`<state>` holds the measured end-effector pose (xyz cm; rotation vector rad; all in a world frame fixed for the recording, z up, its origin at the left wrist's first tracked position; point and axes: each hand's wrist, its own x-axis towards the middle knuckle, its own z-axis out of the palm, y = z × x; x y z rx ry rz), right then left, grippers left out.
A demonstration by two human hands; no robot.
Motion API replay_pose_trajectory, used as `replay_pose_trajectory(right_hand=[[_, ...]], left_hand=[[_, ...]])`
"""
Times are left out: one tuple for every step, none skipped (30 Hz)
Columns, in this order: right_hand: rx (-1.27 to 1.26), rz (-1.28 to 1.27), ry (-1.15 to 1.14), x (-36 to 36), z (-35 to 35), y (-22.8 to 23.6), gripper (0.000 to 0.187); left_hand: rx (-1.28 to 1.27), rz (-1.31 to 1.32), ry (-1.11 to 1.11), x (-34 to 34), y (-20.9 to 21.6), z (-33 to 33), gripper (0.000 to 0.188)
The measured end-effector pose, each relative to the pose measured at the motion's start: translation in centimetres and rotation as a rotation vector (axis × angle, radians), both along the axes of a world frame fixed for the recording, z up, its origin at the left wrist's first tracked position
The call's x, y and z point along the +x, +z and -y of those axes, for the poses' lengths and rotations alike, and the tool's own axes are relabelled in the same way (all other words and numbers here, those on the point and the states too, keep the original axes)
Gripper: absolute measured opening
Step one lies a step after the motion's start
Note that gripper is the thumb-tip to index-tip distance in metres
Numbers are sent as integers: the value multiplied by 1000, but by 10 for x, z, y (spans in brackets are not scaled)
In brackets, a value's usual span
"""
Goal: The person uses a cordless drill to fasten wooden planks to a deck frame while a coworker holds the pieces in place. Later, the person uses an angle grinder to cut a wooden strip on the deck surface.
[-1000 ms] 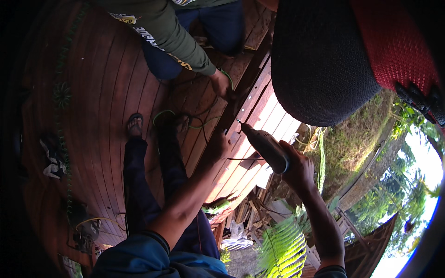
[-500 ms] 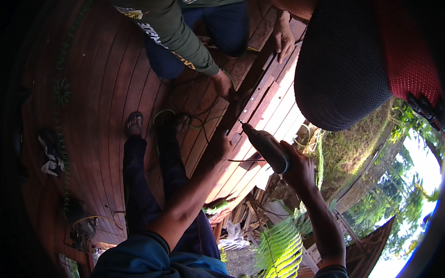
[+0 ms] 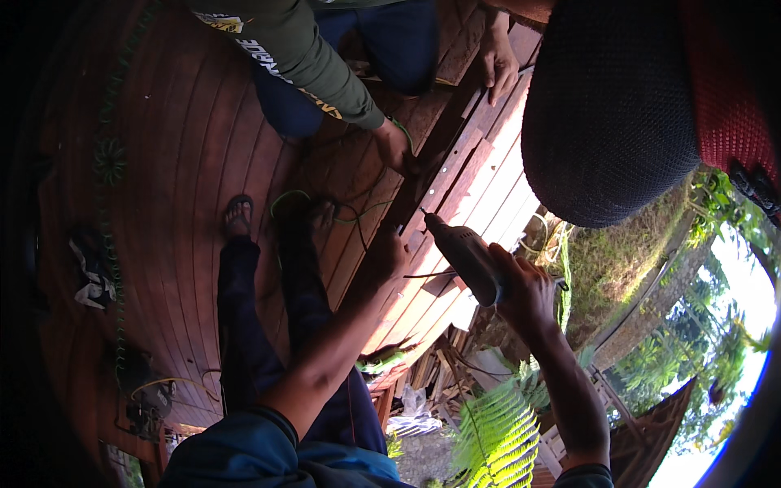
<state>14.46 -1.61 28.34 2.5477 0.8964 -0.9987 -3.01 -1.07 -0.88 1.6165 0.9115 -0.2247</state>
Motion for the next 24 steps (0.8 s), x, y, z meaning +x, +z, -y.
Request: replay_pose_trajectory(right_hand=[[-7,-19,-6,2,0,0,59],[-10,-14,42,3,1,0,58],[-11,-6,94,5,1,-1,57],[-16,11,154,6,2,-2,56],[14,3,86,6,2,-3,55],[31,3,19,6,3,-4,55],[23,-3,-48,5,3,-4,54],[77,18,23,4,4,-5,55],[111,34,87,4,5,-6,56],[120,39,135,3,6,-5,58],[35,25,109,4,6,-5,53],[76,37,173,6,7,-5,51],[99,15,102,8,6,-4,50],[114,-9,29,10,5,-4,50],[124,-16,7,10,5,-1,49],[111,-45,-29,10,3,2,48],[100,-69,-74,6,2,6,47],[126,-82,-115,-1,2,12,48],[119,-60,-164,-14,3,18,51],[83,-45,-232,-34,4,27,54],[159,0,-335,-56,8,37,58],[214,17,-455,-82,14,48,61],[284,13,-634,-109,22,56,64],[374,19,-800,-136,31,63,66]], left_hand=[[14,36,24,1,2,-2,51],[57,97,85,2,5,-4,51],[10,94,88,3,5,-6,52],[-19,73,89,4,7,-7,53],[-47,52,90,5,7,-10,53],[-65,14,85,5,9,-10,54],[-106,-16,55,6,7,-12,55],[-28,60,95,5,8,-11,56],[32,144,104,5,6,-12,57],[61,185,106,3,5,-13,58],[-60,-40,-42,4,3,-12,59],[-175,-74,-48,2,0,-13,61],[-127,-22,-14,1,-2,-12,60],[-117,-3,-17,0,-6,-13,60],[-119,3,-37,-1,-9,-13,59],[-117,9,-60,-3,-12,-13,59],[-147,-51,-118,-3,-15,-13,58],[-117,-38,-105,-4,-18,-12,57],[-120,-90,-116,-3,-21,-12,55],[-148,-172,-153,-2,-25,-13,54],[-79,-153,-192,-2,-27,-14,52],[-43,-172,-268,-1,-28,-19,51],[-13,-239,-376,-3,-25,-22,50],[-46,-278,-502,-1,-22,-32,50]])
